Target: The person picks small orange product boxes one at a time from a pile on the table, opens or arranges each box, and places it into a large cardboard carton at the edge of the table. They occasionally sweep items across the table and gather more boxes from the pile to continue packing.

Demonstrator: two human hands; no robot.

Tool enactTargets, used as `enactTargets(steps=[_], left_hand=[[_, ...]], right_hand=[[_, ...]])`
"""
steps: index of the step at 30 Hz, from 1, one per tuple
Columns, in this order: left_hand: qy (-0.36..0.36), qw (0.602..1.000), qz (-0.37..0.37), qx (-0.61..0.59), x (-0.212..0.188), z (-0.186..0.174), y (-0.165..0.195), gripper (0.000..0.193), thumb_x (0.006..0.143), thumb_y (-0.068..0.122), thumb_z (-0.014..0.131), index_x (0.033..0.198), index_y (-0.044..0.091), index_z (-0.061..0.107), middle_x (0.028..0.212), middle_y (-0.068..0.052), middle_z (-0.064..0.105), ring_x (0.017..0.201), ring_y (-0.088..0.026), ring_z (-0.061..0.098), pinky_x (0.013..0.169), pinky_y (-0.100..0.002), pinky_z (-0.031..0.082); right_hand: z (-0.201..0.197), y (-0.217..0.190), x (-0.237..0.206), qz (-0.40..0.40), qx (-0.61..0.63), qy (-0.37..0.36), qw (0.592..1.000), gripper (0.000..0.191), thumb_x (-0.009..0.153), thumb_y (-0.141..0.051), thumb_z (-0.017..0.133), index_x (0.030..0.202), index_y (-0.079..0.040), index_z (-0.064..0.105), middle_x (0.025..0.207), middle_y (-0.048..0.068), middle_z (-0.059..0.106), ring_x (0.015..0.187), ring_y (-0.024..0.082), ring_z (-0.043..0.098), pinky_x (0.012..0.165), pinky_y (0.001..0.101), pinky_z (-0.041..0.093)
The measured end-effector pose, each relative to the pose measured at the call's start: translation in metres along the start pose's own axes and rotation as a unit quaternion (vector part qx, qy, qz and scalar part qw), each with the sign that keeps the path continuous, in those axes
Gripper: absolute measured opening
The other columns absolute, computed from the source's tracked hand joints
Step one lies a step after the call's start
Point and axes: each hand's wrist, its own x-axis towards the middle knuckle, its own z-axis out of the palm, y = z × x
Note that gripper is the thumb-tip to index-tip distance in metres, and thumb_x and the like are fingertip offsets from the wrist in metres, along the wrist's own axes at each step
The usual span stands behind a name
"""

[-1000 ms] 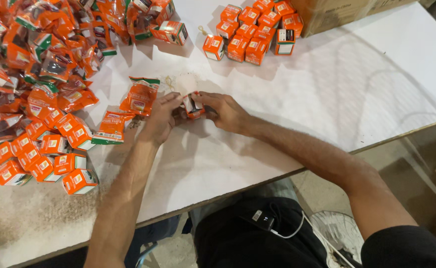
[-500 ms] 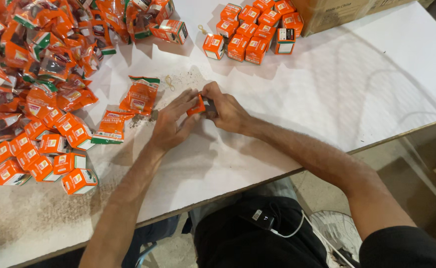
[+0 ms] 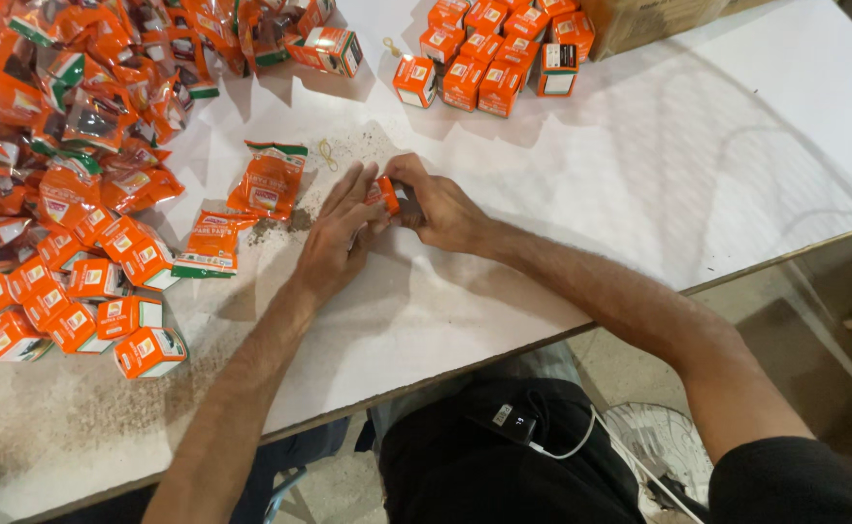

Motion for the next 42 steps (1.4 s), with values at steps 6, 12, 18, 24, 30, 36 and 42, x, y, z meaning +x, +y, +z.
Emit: enactTargets(steps=[6,12,18,24,30,36,42], left_hand=[[0.021,0.994,0.013,0.106,0.005,-0.008,-0.008,0.039,0.095,0.013,0.071,0.132,0.004,0.064,0.162,-0.029,0.031,0.151,-0.047,0.029,0.124,-0.054,0.027],[0.094,0.964,-0.062,0.243,0.092,-0.004,-0.087,0.06,0.093,0.011,0.074,0.146,0.001,0.048,0.154,-0.025,0.045,0.136,-0.047,0.044,0.114,-0.056,0.039],[0.141,0.941,-0.171,0.254,0.183,0.008,-0.136,0.074,0.079,0.026,0.086,0.137,0.001,0.047,0.135,-0.028,0.05,0.121,-0.048,0.049,0.101,-0.057,0.041],[0.165,0.974,-0.132,0.08,0.158,0.023,-0.097,0.059,0.091,0.018,0.081,0.14,0.007,0.05,0.134,-0.018,0.057,0.126,-0.04,0.057,0.106,-0.049,0.049],[0.114,0.987,0.043,0.1,0.06,-0.011,-0.03,0.074,0.077,-0.003,0.06,0.147,-0.002,0.039,0.147,-0.028,0.047,0.137,-0.047,0.047,0.113,-0.053,0.042],[0.073,0.899,-0.229,0.367,0.026,-0.056,-0.041,0.065,0.083,0.027,0.079,0.138,0.0,0.055,0.12,-0.029,0.057,0.1,-0.044,0.062,0.077,-0.052,0.053],[0.092,0.953,-0.174,0.231,0.022,-0.032,-0.043,0.035,0.086,0.003,0.069,0.121,0.004,0.062,0.1,-0.018,0.065,0.086,-0.036,0.067,0.073,-0.047,0.055]], right_hand=[[-0.002,0.016,0.029,-0.099,-0.186,-0.016,0.977,0.068,0.083,-0.027,0.087,0.136,0.0,0.052,0.124,0.019,0.055,0.12,0.039,0.053,0.104,0.0542,0.044],[-0.043,0.092,0.071,0.026,-0.452,0.003,0.892,0.058,0.086,-0.03,0.081,0.13,0.001,0.059,0.147,0.024,0.05,0.14,0.042,0.042,0.12,0.0645,0.023],[-0.036,0.099,0.076,0.05,-0.526,0.025,0.849,0.075,0.086,-0.029,0.075,0.15,-0.003,0.046,0.155,0.028,0.041,0.146,0.042,0.038,0.118,0.0656,0.022],[-0.012,0.074,0.054,0.117,0.032,0.133,0.984,0.072,0.106,-0.031,0.064,0.157,0.0,0.024,0.153,0.023,0.04,0.138,0.032,0.05,0.112,0.0431,0.047],[-0.001,0.066,0.049,0.211,0.386,-0.046,0.897,0.06,0.102,-0.026,0.069,0.149,0.003,0.045,0.134,0.016,0.062,0.123,0.022,0.06,0.106,0.0379,0.052],[0.016,0.008,0.016,0.09,-0.065,0.029,0.993,0.07,0.088,-0.018,0.082,0.144,0.001,0.046,0.126,0.021,0.064,0.116,0.036,0.063,0.098,0.0436,0.052],[-0.006,0.001,0.008,0.127,0.028,-0.014,0.991,0.062,0.079,-0.023,0.09,0.129,-0.001,0.061,0.113,0.015,0.066,0.101,0.027,0.068,0.089,0.0378,0.055]])
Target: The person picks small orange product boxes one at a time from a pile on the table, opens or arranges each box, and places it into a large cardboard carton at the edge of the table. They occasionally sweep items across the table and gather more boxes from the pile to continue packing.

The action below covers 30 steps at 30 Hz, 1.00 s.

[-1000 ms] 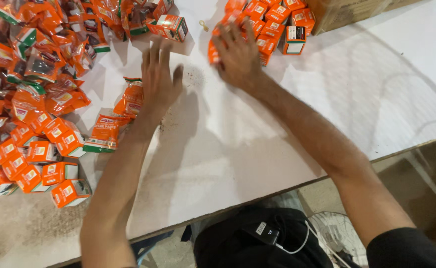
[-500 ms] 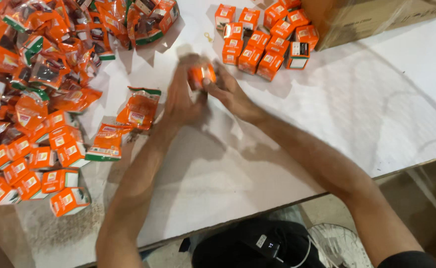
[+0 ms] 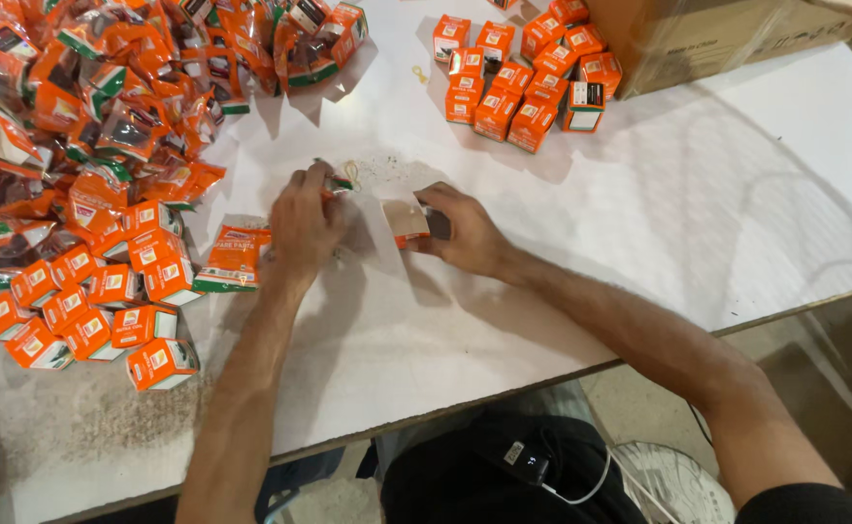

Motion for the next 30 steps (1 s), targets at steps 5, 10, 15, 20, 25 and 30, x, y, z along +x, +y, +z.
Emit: enactTargets(steps=[5,10,15,20,25,30], left_hand=[[0.243,0.929,0.196,-0.201,-0.033,0.003,0.044,0.038,0.091,-0.014,0.067,0.123,0.0,0.053,0.125,-0.022,0.063,0.114,-0.039,0.067,0.095,-0.047,0.059],[0.095,0.959,0.241,-0.114,-0.037,0.005,0.068,0.051,0.081,-0.003,0.077,0.128,0.0,0.058,0.126,-0.021,0.067,0.128,-0.041,0.06,0.111,-0.054,0.045],[0.073,0.98,0.183,-0.028,-0.04,0.006,0.076,0.034,0.091,0.008,0.075,0.124,0.0,0.068,0.134,-0.021,0.057,0.142,-0.044,0.038,0.119,-0.063,0.03],[0.05,0.994,0.095,-0.002,-0.034,0.005,0.075,0.021,0.082,0.008,0.073,0.103,0.004,0.077,0.141,-0.019,0.047,0.148,-0.045,0.028,0.118,-0.061,0.031],[0.018,0.978,-0.094,-0.187,-0.019,0.02,0.076,0.022,0.08,0.001,0.068,0.102,0.0,0.068,0.133,-0.021,0.047,0.109,-0.038,0.055,0.091,-0.049,0.049],[-0.026,0.853,-0.226,-0.47,-0.016,0.033,0.068,0.046,0.085,-0.001,0.058,0.13,0.01,0.054,0.112,-0.015,0.063,0.088,-0.019,0.072,0.064,-0.032,0.065]], right_hand=[[-0.003,0.006,0.005,0.083,0.003,-0.013,0.996,0.058,0.07,-0.024,0.095,0.119,-0.004,0.071,0.099,0.009,0.067,0.089,0.023,0.068,0.081,0.0364,0.055],[0.0,0.008,0.004,-0.008,0.015,0.004,1.0,0.06,0.067,-0.017,0.093,0.121,-0.005,0.069,0.106,0.008,0.069,0.096,0.023,0.071,0.085,0.0358,0.058],[0.0,0.008,0.003,0.017,0.007,-0.002,1.0,0.061,0.068,-0.017,0.095,0.122,-0.006,0.067,0.106,0.01,0.067,0.095,0.027,0.069,0.084,0.0385,0.056],[-0.003,-0.006,0.001,-0.001,-0.012,-0.005,1.0,0.053,0.071,-0.016,0.094,0.116,-0.008,0.067,0.103,0.01,0.065,0.095,0.031,0.067,0.082,0.0416,0.055],[-0.007,-0.017,0.002,0.007,-0.028,0.008,1.0,0.052,0.07,-0.013,0.092,0.115,-0.007,0.065,0.103,0.011,0.064,0.095,0.033,0.066,0.081,0.0419,0.055],[-0.001,-0.01,-0.002,0.053,0.005,0.02,0.998,0.074,0.071,-0.016,0.091,0.135,-0.011,0.053,0.11,0.01,0.068,0.096,0.031,0.068,0.083,0.0398,0.055]])
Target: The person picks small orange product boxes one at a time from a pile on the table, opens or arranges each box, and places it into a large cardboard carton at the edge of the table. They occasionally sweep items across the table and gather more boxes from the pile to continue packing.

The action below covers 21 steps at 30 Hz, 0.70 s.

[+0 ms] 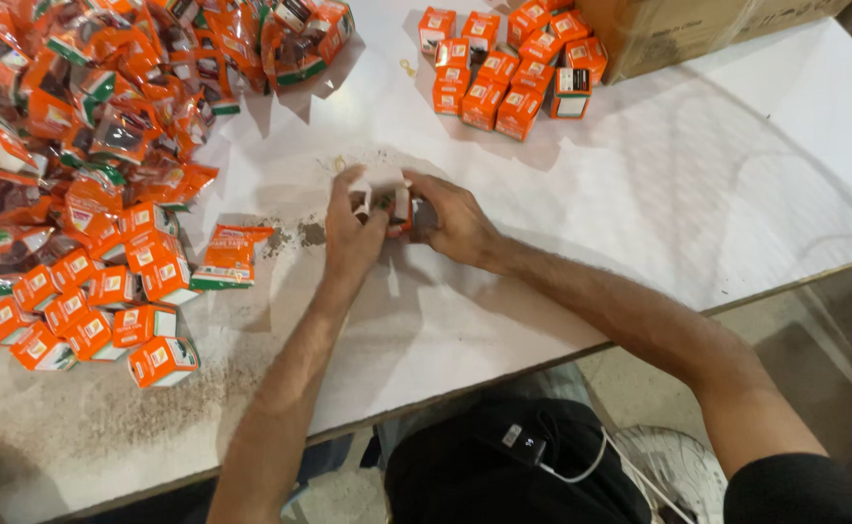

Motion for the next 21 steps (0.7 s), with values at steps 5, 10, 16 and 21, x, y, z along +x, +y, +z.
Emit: enactTargets(steps=[5,10,16,21], left_hand=[[0.028,0.975,-0.004,0.22,0.007,-0.001,-0.011,0.011,0.093,0.004,0.057,0.097,-0.001,0.067,0.083,-0.011,0.073,0.063,-0.014,0.072,0.06,-0.033,0.056],[-0.02,0.996,0.02,0.079,0.0,-0.013,-0.015,0.011,0.092,0.002,0.065,0.101,-0.004,0.066,0.086,-0.009,0.062,0.072,-0.012,0.057,0.061,-0.031,0.047],[-0.106,0.963,-0.141,-0.203,0.01,-0.039,-0.015,0.018,0.088,0.012,0.063,0.103,0.005,0.071,0.087,-0.004,0.07,0.072,-0.011,0.065,0.065,-0.025,0.055],[-0.093,0.986,-0.129,-0.045,0.023,-0.024,-0.017,0.012,0.093,0.006,0.072,0.103,0.001,0.069,0.084,-0.007,0.066,0.065,-0.015,0.056,0.057,-0.031,0.044]], right_hand=[[0.012,0.011,-0.009,-0.122,-0.13,0.045,0.983,0.071,0.079,-0.015,0.088,0.139,-0.011,0.051,0.122,0.012,0.069,0.109,0.035,0.068,0.091,0.0408,0.055],[0.016,0.02,-0.008,-0.204,-0.288,0.001,0.936,0.065,0.089,-0.012,0.079,0.148,-0.006,0.053,0.122,0.019,0.064,0.104,0.038,0.067,0.091,0.047,0.054],[0.011,0.022,-0.003,-0.208,-0.26,-0.002,0.943,0.059,0.083,-0.013,0.079,0.137,-0.011,0.055,0.126,0.016,0.065,0.113,0.037,0.066,0.098,0.0458,0.051],[0.007,0.011,-0.004,-0.113,-0.188,-0.015,0.976,0.053,0.079,-0.006,0.077,0.126,-0.001,0.052,0.103,0.015,0.067,0.097,0.04,0.065,0.084,0.0493,0.051]])
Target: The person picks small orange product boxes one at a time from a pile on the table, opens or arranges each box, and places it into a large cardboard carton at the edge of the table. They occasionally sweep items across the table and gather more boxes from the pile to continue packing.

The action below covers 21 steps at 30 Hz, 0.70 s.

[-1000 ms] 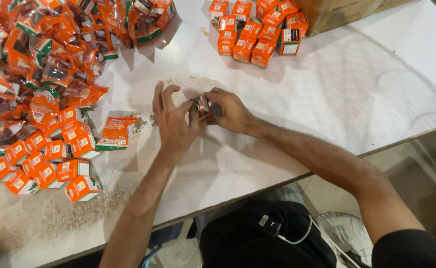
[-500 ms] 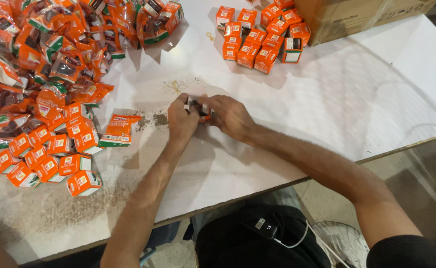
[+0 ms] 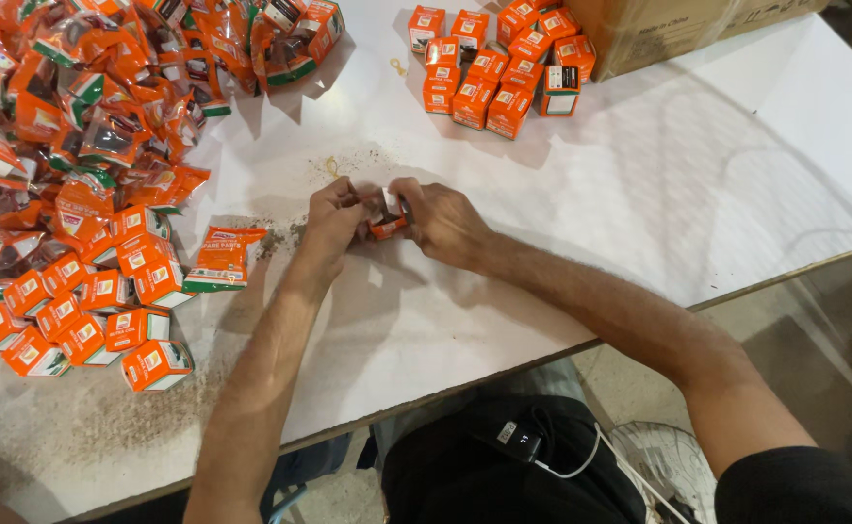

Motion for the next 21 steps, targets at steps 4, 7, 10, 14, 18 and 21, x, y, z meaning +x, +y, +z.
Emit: enactTargets(steps=[4,7,10,14,18,21], left_hand=[[0.073,0.958,0.228,0.158,-0.01,0.014,-0.001,0.02,0.092,0.003,0.07,0.111,-0.002,0.069,0.102,-0.012,0.07,0.091,-0.019,0.067,0.08,-0.034,0.054],[0.041,0.921,0.317,0.222,-0.03,0.015,0.0,0.028,0.098,0.003,0.064,0.125,0.003,0.069,0.125,-0.012,0.072,0.113,-0.021,0.071,0.099,-0.033,0.057],[-0.017,0.862,0.393,0.319,-0.041,0.009,0.007,0.034,0.095,0.005,0.07,0.129,0.002,0.066,0.138,-0.017,0.065,0.13,-0.03,0.062,0.109,-0.04,0.051],[-0.002,0.867,0.384,0.318,-0.042,0.008,0.009,0.031,0.093,0.008,0.071,0.123,0.001,0.067,0.141,-0.019,0.063,0.136,-0.034,0.059,0.112,-0.041,0.05],[-0.021,0.917,0.317,0.243,-0.039,0.009,0.005,0.015,0.1,0.008,0.066,0.112,0.001,0.068,0.145,-0.02,0.063,0.141,-0.038,0.058,0.116,-0.043,0.049],[-0.038,0.872,0.373,0.315,-0.04,0.005,0.002,0.018,0.099,0.009,0.068,0.114,0.0,0.067,0.148,-0.021,0.059,0.147,-0.041,0.048,0.12,-0.044,0.044]], right_hand=[[-0.004,0.001,0.0,-0.042,0.001,-0.006,0.999,0.038,0.082,-0.008,0.08,0.106,-0.008,0.05,0.091,0.013,0.067,0.088,0.039,0.065,0.078,0.0493,0.051],[-0.003,0.005,-0.002,-0.061,0.011,0.014,0.998,0.042,0.082,-0.005,0.077,0.111,-0.012,0.048,0.096,0.012,0.07,0.09,0.038,0.068,0.076,0.047,0.053],[0.002,0.009,-0.002,0.023,0.036,-0.023,0.999,0.055,0.081,-0.006,0.075,0.122,-0.006,0.038,0.09,0.015,0.068,0.085,0.042,0.065,0.071,0.0512,0.051],[0.006,0.012,-0.002,0.012,0.028,-0.013,0.999,0.055,0.086,-0.009,0.078,0.123,-0.006,0.037,0.09,0.017,0.067,0.085,0.044,0.065,0.071,0.0526,0.05],[0.003,0.013,-0.001,0.009,0.043,-0.007,0.999,0.057,0.086,-0.012,0.079,0.123,-0.007,0.035,0.092,0.017,0.067,0.086,0.043,0.066,0.07,0.0518,0.051],[0.0,0.009,-0.001,0.01,0.046,-0.009,0.999,0.058,0.086,-0.012,0.079,0.124,-0.007,0.036,0.093,0.016,0.066,0.087,0.043,0.066,0.07,0.0514,0.05]])
